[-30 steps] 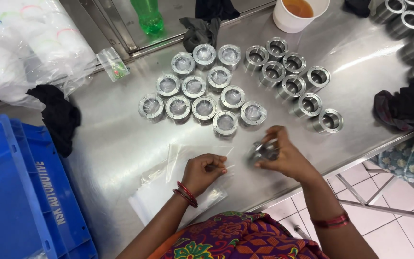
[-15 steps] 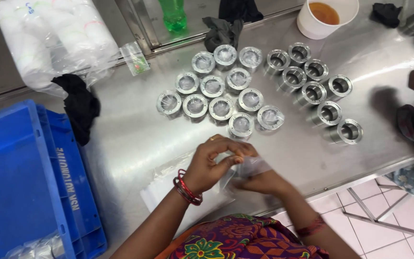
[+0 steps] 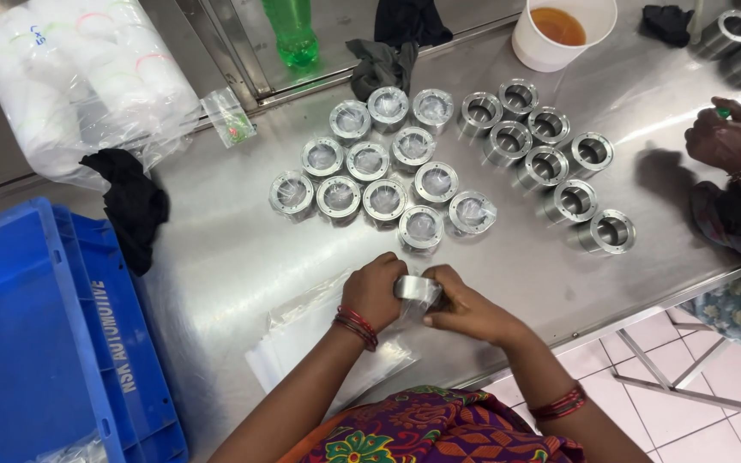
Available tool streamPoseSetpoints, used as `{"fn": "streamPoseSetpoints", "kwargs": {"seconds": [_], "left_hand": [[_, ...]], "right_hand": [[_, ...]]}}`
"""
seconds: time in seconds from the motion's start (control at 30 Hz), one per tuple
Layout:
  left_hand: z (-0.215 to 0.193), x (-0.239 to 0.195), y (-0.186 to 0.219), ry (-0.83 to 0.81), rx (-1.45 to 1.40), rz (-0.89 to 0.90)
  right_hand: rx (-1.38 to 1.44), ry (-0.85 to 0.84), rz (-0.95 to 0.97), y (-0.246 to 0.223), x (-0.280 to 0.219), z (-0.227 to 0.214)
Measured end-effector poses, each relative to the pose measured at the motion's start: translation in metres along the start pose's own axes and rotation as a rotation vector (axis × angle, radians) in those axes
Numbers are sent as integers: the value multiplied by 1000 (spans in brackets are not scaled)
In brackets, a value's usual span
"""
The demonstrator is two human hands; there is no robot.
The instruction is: Cleaning circular metal rings with a cloth and packing them into plastic bags and crates.
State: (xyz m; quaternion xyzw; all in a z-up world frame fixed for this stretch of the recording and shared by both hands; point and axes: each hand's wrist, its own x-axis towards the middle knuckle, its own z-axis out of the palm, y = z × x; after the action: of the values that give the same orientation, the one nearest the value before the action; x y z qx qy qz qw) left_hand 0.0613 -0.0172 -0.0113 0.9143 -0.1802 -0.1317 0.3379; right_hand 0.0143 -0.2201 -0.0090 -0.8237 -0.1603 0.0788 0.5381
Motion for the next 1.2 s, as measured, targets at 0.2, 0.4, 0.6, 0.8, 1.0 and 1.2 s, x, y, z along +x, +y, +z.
{"fn": "streamPoseSetpoints", "kwargs": {"seconds": [0.2, 0.4, 0.6, 0.8, 1.0, 1.2], "left_hand": [[19, 10, -10, 65, -112, 183], [-36, -61, 23, 70, -102, -90], [21, -79, -5, -98, 37, 255], [12, -56, 21, -99, -40, 225], [15, -41, 21, -43, -126, 89], [27, -34, -2, -167, -602, -99]], "right_hand": [[57, 168, 441, 22, 2, 21], [-688, 502, 462, -26, -28, 8], [-651, 391, 301, 25, -26, -6], [-1110, 751, 696, 35, -14, -134], [-874, 364, 694, 100, -72, -162], [-111, -20, 191, 9, -60, -85]]}}
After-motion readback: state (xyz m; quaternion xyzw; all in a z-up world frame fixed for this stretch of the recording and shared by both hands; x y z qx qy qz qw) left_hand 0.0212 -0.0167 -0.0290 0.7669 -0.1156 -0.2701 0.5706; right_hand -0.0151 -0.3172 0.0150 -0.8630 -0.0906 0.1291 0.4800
